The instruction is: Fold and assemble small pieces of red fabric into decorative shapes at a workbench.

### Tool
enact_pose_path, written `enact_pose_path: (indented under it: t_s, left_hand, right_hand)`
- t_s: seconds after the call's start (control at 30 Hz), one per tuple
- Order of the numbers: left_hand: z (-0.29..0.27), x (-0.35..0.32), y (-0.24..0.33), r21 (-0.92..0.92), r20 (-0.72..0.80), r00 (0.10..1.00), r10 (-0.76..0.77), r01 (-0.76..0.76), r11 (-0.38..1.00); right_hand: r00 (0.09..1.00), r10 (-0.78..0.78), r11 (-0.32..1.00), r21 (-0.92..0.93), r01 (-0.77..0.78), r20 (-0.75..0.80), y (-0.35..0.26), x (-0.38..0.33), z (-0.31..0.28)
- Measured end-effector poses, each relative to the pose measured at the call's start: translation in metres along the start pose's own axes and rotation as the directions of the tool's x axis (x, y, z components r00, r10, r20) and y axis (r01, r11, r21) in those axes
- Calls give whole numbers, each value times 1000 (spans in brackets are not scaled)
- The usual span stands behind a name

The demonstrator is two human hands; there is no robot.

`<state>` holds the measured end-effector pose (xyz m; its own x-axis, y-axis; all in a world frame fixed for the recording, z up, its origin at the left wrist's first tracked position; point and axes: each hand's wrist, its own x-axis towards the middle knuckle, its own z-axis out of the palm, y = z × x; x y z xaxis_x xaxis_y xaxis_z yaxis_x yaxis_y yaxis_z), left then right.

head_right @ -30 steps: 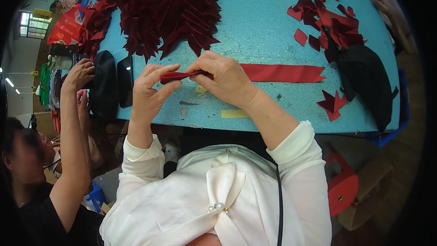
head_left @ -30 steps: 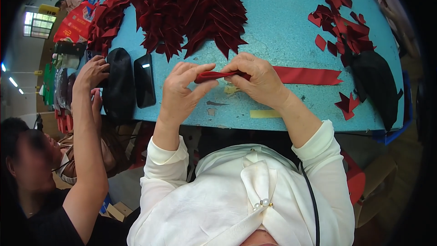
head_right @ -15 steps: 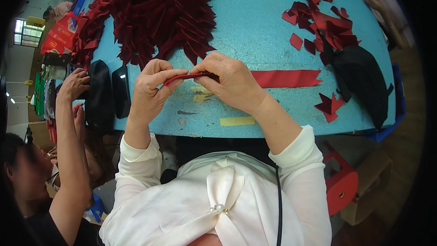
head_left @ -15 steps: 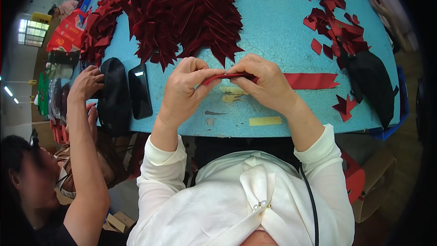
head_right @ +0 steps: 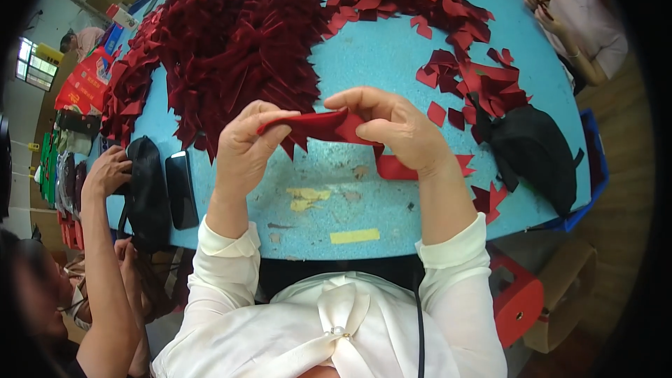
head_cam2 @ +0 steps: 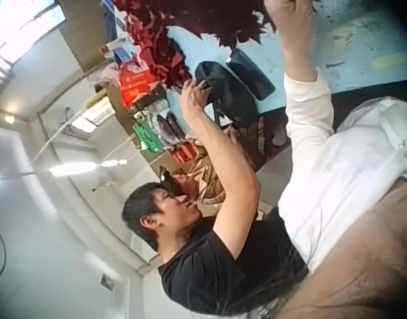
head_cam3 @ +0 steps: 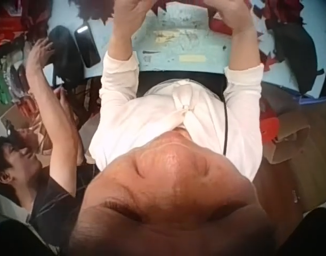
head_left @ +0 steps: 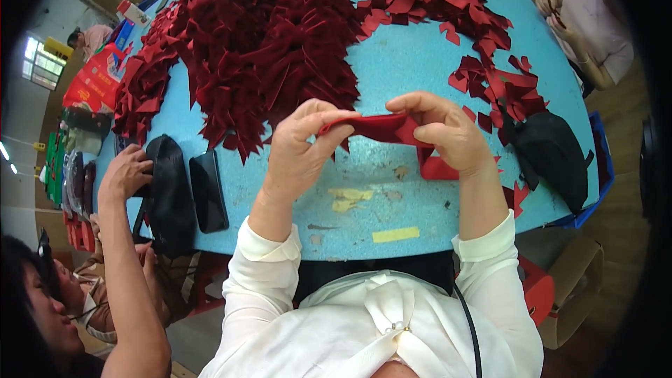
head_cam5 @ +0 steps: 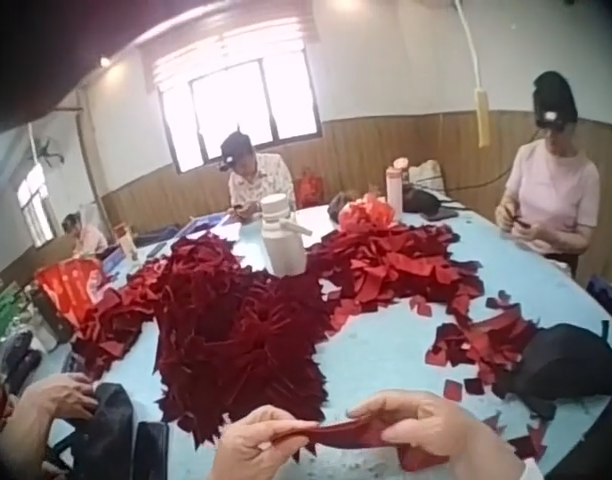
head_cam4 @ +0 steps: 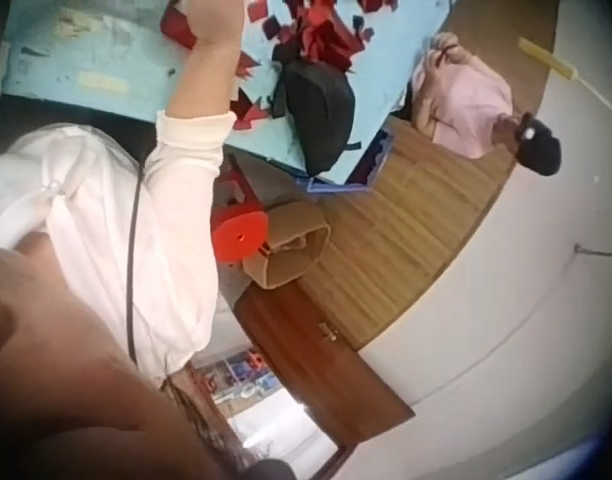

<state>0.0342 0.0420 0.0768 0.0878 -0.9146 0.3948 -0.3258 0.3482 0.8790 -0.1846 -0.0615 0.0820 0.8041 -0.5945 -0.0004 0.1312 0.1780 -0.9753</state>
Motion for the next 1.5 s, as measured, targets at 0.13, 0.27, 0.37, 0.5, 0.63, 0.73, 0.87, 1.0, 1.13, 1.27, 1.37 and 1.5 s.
enact_pose_path:
  t_s: [0.13,0.27,0.37,0.5,0.63,0.73,0.87,1.0,1.13,1.27,1.37,1.5]
  left_hand:
    - [-3,-1,-17,-20,41,999,14,-13,1000]
    - [-1,-2,-21,31,102,993,59,-63,998]
    - [2,-3,-22,84,175,982,69,-85,993]
    - [5,-5,-18,153,250,946,204,-247,957]
    - [6,-7,-18,155,238,954,185,-225,962]
    - [6,-8,-20,134,223,957,183,-216,967]
    - [8,-6,-16,85,156,972,174,-189,978]
    - [7,-9,-18,57,110,992,66,-73,996]
    - [8,-8,-20,27,142,990,25,-29,999]
    - [10,-7,-23,50,180,980,83,-93,994]
    - [12,-6,-22,67,188,979,76,-90,994]
    - [11,-7,-23,100,186,982,41,-60,993]
  right_hand:
    - [998,46,998,-51,-47,-31,12,10,-7]
    - [998,-53,968,-246,44,-28,26,15,-15]
    - [990,-139,921,-370,124,-14,30,18,-16]
    - [997,-76,910,-408,75,14,29,19,-11]
    - [995,-88,875,-474,100,48,26,15,-8]
    - [996,-84,871,-484,84,22,25,12,-7]
    - [988,90,925,-358,-130,-125,21,10,-3]
    - [992,-29,924,-381,-20,-123,30,11,0]
    - [980,-154,887,-454,80,-127,35,12,4]
    - [977,-181,886,-450,114,-109,39,14,9]
    - [978,-170,886,-453,98,-121,44,14,13]
    - [989,-95,919,-391,43,-116,35,11,18]
